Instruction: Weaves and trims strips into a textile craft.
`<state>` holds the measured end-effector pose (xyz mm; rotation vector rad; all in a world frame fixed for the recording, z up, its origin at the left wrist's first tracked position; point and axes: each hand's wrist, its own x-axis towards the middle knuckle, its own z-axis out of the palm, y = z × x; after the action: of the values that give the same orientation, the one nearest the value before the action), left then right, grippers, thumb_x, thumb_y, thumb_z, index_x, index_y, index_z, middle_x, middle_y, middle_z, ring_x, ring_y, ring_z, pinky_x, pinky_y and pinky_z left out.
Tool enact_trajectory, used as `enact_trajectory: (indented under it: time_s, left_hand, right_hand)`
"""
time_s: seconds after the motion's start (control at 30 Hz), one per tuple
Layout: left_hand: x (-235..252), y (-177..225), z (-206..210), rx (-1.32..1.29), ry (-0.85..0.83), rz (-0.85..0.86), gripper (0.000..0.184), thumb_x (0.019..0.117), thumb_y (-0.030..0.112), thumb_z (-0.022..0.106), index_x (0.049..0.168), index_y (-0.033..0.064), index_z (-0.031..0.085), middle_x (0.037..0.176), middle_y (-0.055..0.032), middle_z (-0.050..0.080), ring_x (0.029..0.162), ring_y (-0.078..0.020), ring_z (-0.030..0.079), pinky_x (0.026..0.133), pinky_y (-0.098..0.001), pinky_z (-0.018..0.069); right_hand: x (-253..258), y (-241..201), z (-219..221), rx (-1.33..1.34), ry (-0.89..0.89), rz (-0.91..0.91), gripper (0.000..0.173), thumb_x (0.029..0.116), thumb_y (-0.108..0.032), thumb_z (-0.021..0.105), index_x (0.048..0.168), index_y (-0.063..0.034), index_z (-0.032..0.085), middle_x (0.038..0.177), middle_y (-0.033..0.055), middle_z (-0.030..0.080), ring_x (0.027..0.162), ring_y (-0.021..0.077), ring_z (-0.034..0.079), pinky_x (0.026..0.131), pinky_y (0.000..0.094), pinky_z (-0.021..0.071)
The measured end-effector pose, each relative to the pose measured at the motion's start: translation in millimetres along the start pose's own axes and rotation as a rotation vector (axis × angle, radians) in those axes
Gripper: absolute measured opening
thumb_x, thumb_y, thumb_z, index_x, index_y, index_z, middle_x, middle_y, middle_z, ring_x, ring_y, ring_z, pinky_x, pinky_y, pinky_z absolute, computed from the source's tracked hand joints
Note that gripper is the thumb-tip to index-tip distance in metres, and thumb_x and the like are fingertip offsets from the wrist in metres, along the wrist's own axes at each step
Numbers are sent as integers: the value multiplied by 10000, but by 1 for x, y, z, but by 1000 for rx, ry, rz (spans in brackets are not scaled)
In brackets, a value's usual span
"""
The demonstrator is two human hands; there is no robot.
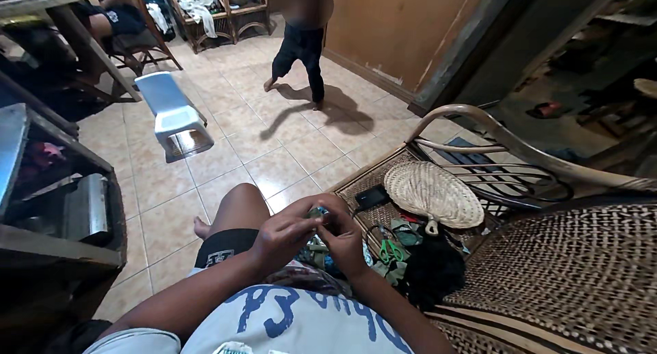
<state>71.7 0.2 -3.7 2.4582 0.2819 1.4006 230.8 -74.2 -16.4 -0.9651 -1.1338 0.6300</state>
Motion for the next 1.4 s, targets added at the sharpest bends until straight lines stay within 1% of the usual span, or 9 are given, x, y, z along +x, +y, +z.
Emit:
enact_trajectory:
  time_s: [0.1, 0.2, 0.33, 0.47, 0.63, 0.77, 1.03, 1.3, 1.4]
  left_hand:
    - [-2, 0, 0, -27, -46, 42, 201, 1011, 136, 630, 1184, 73, 709, 987, -80, 734, 909, -121, 689, 870, -242, 552]
    - [0, 6, -2, -233, -23, -179, 222, 1014, 93, 603, 1229, 39, 600, 1016, -74, 679, 934, -62, 658, 875, -217, 553]
    - [9, 6, -8, -369, -76, -471, 237, 984, 121, 643, 1154, -42, 674, 1068, -82, 705, 955, -56, 683, 850, -220, 582]
    - [12, 4, -11, -411, -129, -554, 151, 953, 75, 670, 1053, -21, 727, 1026, -51, 711, 913, -27, 684, 845, -192, 581]
    - [20, 7, -17, -483, -143, -606, 163, 939, 40, 656, 1075, -51, 659, 1006, -22, 699, 896, 0, 668, 834, -191, 575]
    - [30, 6, -28, -577, -33, -648, 198, 924, 17, 660, 1118, -20, 645, 992, 18, 704, 878, -27, 677, 819, -228, 585]
    - [55, -17, -91, -632, 339, -738, 222, 982, 62, 595, 1146, 203, 642, 996, 101, 702, 804, -8, 656, 726, -188, 568]
    - [38, -72, -155, -562, 697, -934, 168, 1053, 114, 510, 1173, 211, 577, 851, 113, 625, 670, 14, 596, 633, -152, 532]
    - [6, -103, -156, -288, 524, -1082, 217, 1034, 130, 566, 1250, 138, 555, 945, 64, 624, 723, -8, 591, 669, -198, 529]
  right_hand:
    - [0, 8, -2, 96, -6, 12, 261, 867, 96, 636, 1117, 62, 702, 1026, 23, 724, 842, 16, 671, 763, 202, 585]
    - [2, 10, -3, 201, -10, 20, 227, 877, 89, 636, 1037, -41, 732, 987, -34, 728, 792, -6, 647, 700, 183, 559]
    - [2, 11, -4, 263, -37, 46, 226, 872, 72, 666, 1021, -81, 741, 975, -39, 737, 750, -4, 641, 657, 178, 547]
    - [1, 8, -4, 253, -65, 46, 299, 841, 129, 597, 1017, -73, 732, 1000, -43, 731, 770, -5, 642, 671, 182, 549]
    - [4, 4, -10, 152, -163, -31, 251, 914, 42, 600, 1081, -98, 724, 1078, -64, 719, 835, -24, 642, 714, 178, 553]
    - [10, 0, -19, 86, -255, 2, 203, 948, -1, 565, 1102, -80, 670, 1134, -44, 684, 768, -47, 614, 627, 146, 529]
    - [16, -15, -41, 171, -261, 90, 189, 1002, -56, 517, 1119, -155, 628, 1194, -62, 677, 677, -67, 572, 563, 124, 487]
    - [22, -23, -57, 215, -139, 123, 196, 1015, -68, 484, 1068, -173, 640, 1221, -23, 662, 735, -27, 583, 617, 139, 482]
    - [21, -21, -50, 149, -140, 159, 169, 997, -27, 486, 1055, -102, 626, 1201, 1, 649, 795, 14, 626, 670, 186, 539]
